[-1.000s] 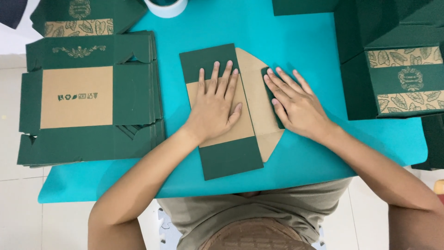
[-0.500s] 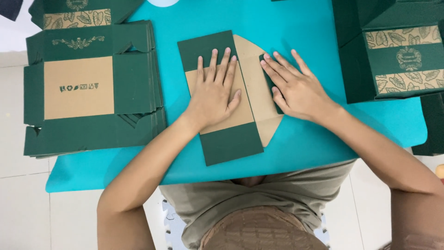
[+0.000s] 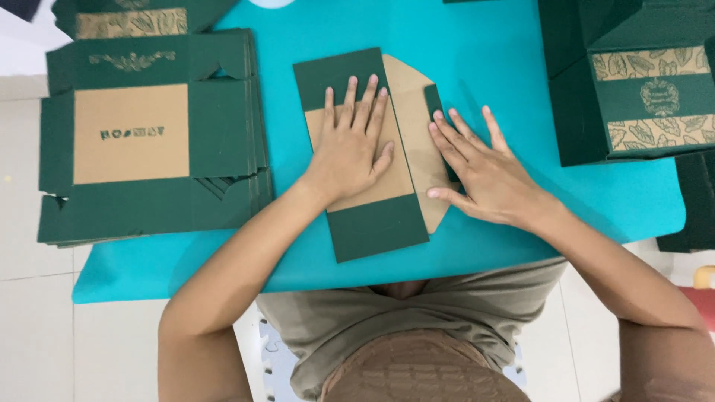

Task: The person assembles a flat cardboard box by folding the sides and tucking the flaps into place. They then place a decorative lid on top of the assembled box and move it to a stack of finished boxes.

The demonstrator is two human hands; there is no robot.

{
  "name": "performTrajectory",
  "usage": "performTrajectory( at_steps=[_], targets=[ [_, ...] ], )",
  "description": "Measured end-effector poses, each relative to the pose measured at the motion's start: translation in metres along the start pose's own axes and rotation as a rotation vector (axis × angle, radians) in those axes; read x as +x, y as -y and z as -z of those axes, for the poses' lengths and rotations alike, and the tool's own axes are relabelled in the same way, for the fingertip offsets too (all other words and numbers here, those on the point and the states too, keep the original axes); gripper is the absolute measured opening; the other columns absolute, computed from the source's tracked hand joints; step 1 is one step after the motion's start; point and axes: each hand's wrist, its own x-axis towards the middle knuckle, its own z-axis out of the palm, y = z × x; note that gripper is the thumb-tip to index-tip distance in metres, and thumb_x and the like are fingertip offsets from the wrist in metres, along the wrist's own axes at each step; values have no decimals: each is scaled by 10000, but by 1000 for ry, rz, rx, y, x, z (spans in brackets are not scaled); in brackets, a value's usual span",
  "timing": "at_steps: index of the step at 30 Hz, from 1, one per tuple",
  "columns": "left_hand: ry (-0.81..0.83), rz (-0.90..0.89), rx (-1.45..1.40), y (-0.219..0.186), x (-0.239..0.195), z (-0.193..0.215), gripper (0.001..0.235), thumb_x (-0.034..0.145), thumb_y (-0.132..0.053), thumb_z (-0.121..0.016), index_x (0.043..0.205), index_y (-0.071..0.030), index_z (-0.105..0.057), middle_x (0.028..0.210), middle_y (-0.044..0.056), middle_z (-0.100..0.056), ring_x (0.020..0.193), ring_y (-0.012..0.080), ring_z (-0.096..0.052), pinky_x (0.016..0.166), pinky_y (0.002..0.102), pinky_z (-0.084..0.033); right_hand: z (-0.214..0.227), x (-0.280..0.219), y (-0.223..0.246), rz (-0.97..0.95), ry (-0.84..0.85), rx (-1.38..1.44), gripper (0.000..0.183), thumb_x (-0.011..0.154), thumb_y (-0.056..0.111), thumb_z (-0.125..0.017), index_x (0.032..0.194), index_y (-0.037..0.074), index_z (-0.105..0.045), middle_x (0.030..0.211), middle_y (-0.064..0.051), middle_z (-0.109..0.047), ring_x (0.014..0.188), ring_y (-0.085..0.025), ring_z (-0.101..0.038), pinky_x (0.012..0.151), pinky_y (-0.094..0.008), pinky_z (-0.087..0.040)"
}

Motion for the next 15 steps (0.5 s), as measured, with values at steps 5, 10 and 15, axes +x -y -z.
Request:
performTrajectory(
  at_steps=[5, 10, 15],
  targets=[
    [-206, -41, 69, 0, -2, -5, 696, 1061, -488, -303, 1574, -21, -251, 1624, 180, -181, 1493, 408, -146, 1193, 630, -129, 13, -9, 0, 44, 16, 33, 778, 1002, 550, -317, 1568, 34, -179, 1626, -159, -209, 1511, -324, -153, 1198, -593, 37],
    [-246, -41, 57, 1, -3, -7, 688, 1053, -481, -320, 1560, -17, -293, 1612, 186, -229, 1483, 417, -208, 1188, 628, -155, 4, -19, 14, 38, -27, -18, 851, 968, 591, -371, 1568, 19, -180, 1623, -171, -229, 1506, -315, -203, 1217, -571, 3],
    [-211, -34, 59, 1, -3, -5, 693, 1052, -480, -319, 1570, -22, -267, 1621, 182, -197, 1493, 402, -155, 1193, 623, -129, 4, -36, 22, 33, -10, -33, 873, 959, 600, -358, 1565, 6, -155, 1622, -192, -202, 1509, -321, -178, 1228, -547, -30]
  ],
)
